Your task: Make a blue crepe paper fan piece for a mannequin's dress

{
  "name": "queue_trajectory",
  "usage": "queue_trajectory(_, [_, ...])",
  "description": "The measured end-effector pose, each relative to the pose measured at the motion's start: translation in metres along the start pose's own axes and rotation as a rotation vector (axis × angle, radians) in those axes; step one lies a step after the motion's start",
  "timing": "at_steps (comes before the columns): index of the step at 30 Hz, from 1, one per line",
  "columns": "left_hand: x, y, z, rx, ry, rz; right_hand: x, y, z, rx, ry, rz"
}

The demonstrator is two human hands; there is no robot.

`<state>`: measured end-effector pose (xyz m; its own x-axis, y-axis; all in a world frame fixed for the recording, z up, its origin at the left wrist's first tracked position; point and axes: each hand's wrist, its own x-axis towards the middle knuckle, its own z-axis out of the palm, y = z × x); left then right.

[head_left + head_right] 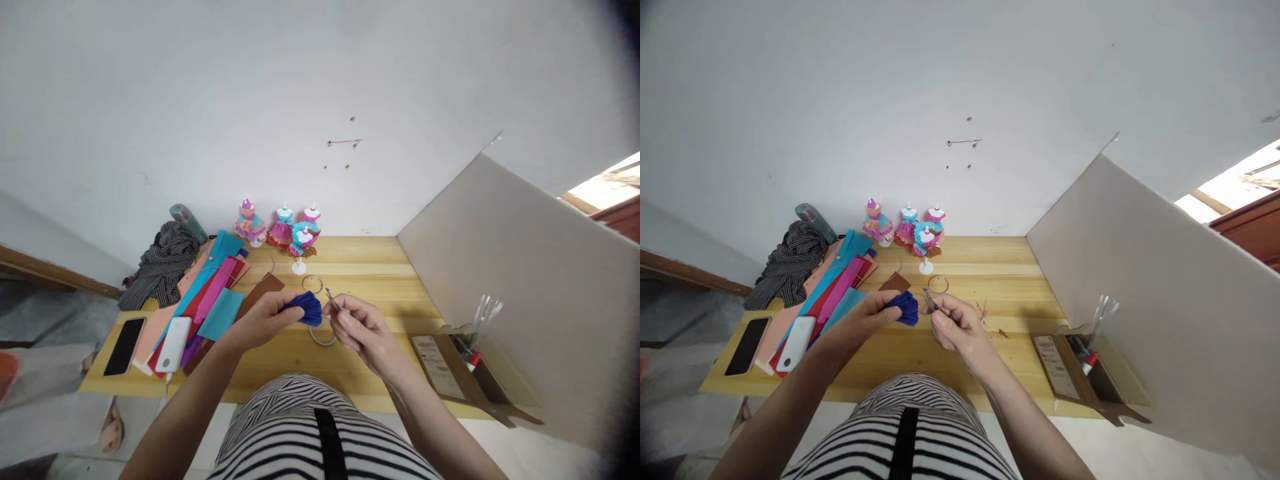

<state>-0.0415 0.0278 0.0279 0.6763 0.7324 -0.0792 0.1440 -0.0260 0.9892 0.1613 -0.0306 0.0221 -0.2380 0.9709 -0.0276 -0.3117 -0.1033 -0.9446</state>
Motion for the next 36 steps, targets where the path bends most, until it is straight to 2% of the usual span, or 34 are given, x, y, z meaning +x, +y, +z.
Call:
queue_trajectory(5, [-0.009,0.012,0.003,0.001,0.040,-0.026,0.005,0.000,0.005,0.002,-0.089,0.046])
queue_trajectory(10, [-0.018,0.025,0.010,-0.086,0.183,-0.053,0.008,0.002,0.011,0.004,-0.093,0.075])
queue_trajectory(12, [-0.019,0.025,0.011,-0.099,0.200,-0.068,0.008,0.003,0.013,0.002,-0.091,0.080])
queue_trajectory(21, [-0.013,0.018,0.008,-0.036,0.195,-0.037,0.008,-0.003,0.018,-0.210,-0.030,0.009])
queue_trajectory(26, [-0.010,0.014,0.007,-0.006,0.155,-0.017,0.007,0.000,0.018,-0.264,0.016,-0.021])
queue_trajectory(28, [-0.009,0.012,0.007,0.005,0.148,-0.012,0.007,0.003,0.017,-0.236,0.032,-0.029])
queue_trajectory(33, [-0.006,0.011,0.007,0.052,0.125,-0.002,0.005,0.005,0.013,-0.008,0.067,-0.007])
queue_trajectory(36, [-0.005,0.011,0.006,0.090,0.095,0.014,0.003,0.001,0.010,-0.019,0.032,0.011])
